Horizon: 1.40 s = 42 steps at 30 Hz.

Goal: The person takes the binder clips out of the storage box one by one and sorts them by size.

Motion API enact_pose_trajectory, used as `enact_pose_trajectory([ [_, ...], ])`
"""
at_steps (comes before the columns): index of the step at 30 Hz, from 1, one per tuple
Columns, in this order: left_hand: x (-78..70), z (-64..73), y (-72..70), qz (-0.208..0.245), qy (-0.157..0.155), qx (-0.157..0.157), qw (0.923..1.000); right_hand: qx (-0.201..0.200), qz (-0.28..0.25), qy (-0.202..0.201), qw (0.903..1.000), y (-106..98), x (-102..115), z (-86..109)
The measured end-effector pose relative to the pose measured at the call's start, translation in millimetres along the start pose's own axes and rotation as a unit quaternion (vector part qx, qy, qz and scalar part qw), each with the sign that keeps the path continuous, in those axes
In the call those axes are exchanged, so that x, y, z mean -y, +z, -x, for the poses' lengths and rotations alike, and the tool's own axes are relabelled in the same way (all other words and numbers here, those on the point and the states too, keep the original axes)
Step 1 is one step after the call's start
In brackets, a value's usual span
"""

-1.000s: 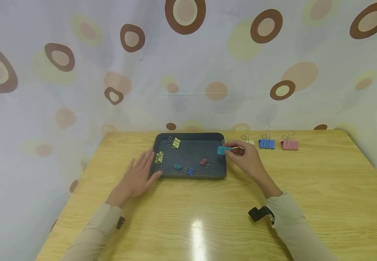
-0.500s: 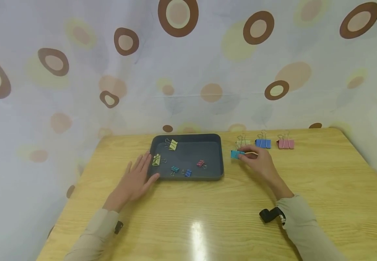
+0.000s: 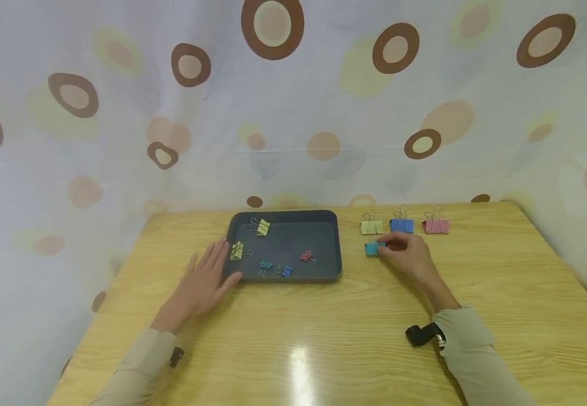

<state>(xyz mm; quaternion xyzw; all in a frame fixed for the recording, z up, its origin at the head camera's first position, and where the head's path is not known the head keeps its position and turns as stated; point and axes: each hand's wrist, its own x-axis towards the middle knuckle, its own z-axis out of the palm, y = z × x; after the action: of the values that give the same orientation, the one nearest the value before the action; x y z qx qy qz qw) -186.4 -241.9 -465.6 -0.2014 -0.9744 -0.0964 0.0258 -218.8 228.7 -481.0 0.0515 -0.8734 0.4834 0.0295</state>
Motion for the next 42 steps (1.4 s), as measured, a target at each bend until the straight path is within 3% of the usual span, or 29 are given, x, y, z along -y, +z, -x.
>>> enact_pose_trajectory([
  [16, -2.6, -0.6, -6.3, 0.008, -0.005, 0.016, 0.9998, -0.016, 0.049, -0.042, 0.9978, 1.4, 0.0, -1.1],
  [22, -3.6, -0.7, -8.7, 0.015, -0.009, 0.025, 0.9995, -0.017, 0.049, -0.042, 0.9978, 1.6, 1.6, -0.3],
  [29, -3.5, -0.2, -8.3, 0.030, -0.016, 0.029, 0.9990, -0.020, 0.045, -0.009, 0.9987, -4.5, 6.9, 3.1],
  [36, -2.9, -1.2, -6.5, 0.040, -0.017, 0.025, 0.9987, -0.066, 0.013, -0.018, 0.9976, -12.4, 23.3, 4.2],
  [42, -2.5, -0.7, -9.4, 0.049, -0.022, 0.031, 0.9980, -0.073, -0.028, -0.063, 0.9949, 1.3, 45.9, 0.2],
])
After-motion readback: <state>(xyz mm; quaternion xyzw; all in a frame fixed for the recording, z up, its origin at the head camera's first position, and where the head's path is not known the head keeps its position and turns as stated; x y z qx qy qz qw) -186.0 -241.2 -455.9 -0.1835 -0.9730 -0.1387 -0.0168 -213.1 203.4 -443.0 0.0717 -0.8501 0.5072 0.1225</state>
